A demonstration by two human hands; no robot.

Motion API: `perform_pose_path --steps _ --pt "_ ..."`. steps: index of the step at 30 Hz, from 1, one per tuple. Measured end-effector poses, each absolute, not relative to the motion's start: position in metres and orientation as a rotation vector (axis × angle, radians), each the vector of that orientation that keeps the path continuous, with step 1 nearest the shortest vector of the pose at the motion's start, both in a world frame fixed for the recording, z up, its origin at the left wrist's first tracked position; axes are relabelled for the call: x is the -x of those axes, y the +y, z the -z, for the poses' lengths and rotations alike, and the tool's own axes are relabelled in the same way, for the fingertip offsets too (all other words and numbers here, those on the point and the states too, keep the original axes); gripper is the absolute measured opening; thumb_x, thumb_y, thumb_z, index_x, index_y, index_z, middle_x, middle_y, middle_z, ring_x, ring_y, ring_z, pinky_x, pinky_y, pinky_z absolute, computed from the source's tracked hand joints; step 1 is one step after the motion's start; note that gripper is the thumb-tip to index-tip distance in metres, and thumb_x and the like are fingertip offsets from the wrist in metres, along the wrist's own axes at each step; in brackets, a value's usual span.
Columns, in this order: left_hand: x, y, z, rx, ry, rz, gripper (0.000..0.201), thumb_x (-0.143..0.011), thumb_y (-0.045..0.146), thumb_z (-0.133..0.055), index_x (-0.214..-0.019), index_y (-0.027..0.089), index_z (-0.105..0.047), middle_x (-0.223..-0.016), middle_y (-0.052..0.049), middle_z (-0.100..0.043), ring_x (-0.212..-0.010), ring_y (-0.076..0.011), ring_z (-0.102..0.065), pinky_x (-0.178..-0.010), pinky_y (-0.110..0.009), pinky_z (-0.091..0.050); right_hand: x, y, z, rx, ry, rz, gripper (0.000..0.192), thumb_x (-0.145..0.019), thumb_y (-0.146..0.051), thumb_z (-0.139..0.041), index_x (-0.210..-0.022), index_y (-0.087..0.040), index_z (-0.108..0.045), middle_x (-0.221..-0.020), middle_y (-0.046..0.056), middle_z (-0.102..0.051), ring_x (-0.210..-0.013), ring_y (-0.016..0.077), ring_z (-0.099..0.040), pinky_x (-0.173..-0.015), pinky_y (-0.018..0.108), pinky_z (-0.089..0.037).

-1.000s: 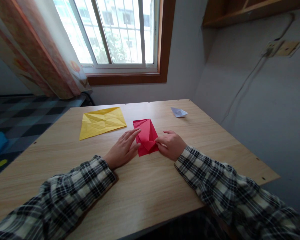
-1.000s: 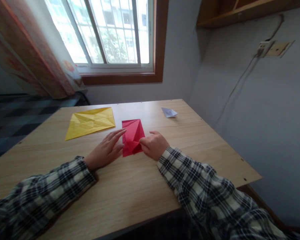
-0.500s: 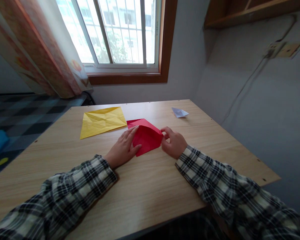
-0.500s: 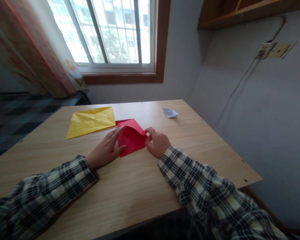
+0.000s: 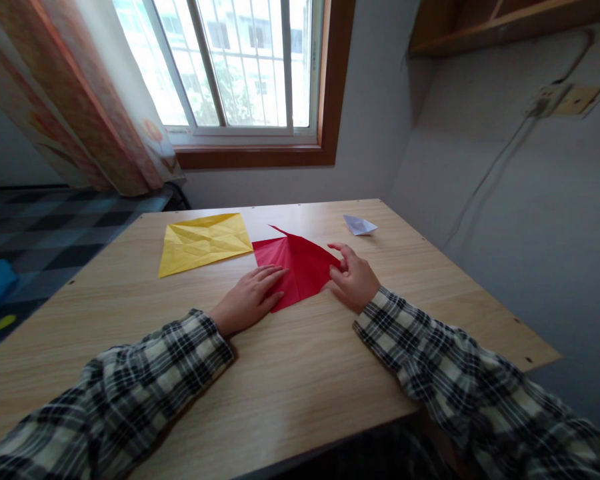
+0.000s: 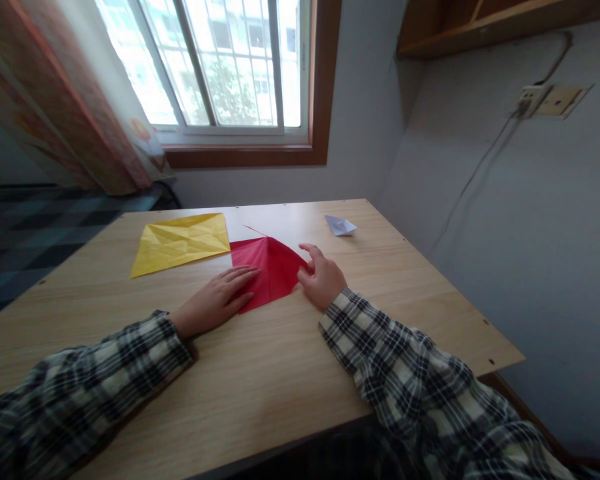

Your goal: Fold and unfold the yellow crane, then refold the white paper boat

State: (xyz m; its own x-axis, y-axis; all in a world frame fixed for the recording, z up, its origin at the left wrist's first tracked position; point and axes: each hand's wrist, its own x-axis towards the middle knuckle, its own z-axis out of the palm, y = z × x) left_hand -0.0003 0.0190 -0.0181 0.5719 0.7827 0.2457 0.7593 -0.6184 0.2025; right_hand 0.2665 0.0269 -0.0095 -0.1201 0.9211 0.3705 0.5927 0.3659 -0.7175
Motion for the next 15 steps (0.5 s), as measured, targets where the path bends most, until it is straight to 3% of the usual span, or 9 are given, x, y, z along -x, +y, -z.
perform_pose_path --steps 3,9,15 --pt "0.001 0.02 0.018 -2.746 1.302 -0.495 0.049 -0.098 0.042 -0.042 -0.14 0.02 -0.051 -0.141 -0.01 -0.056 -0.134 -0.0263 -0.046 -0.114 -0.047 -0.036 -0.272 0.033 0.008 1.313 -1.726 -0.569 0.048 -0.077 -0.025 -0.055 -0.125 -0.019 -0.058 -0.065 -0.003 -0.059 -0.059 0.0143 -0.055 -0.059 0.027 -0.043" --pt "0.0 0.019 0.015 -2.737 1.3 -0.458 0.049 -0.099 0.042 -0.04 -0.139 0.018 -0.052 -0.143 -0.011 -0.054 -0.135 -0.0276 -0.045 -0.114 -0.05 -0.036 -0.281 0.048 0.012 1.196 -1.433 -0.898 0.046 -0.075 -0.026 -0.056 -0.12 -0.015 -0.054 -0.097 0.008 -0.067 -0.081 0.0175 -0.066 -0.069 0.029 -0.054" --pt "0.001 0.019 0.015 -2.759 1.247 -0.484 0.044 -0.099 0.038 -0.041 -0.137 0.021 -0.055 -0.142 -0.01 -0.055 -0.134 -0.0274 -0.046 -0.113 -0.05 -0.038 -0.293 0.066 0.024 1.225 -1.347 -1.007 0.045 -0.074 -0.023 -0.06 -0.118 -0.017 -0.053 -0.099 0.008 -0.069 -0.083 0.0174 -0.067 -0.073 0.031 -0.056"
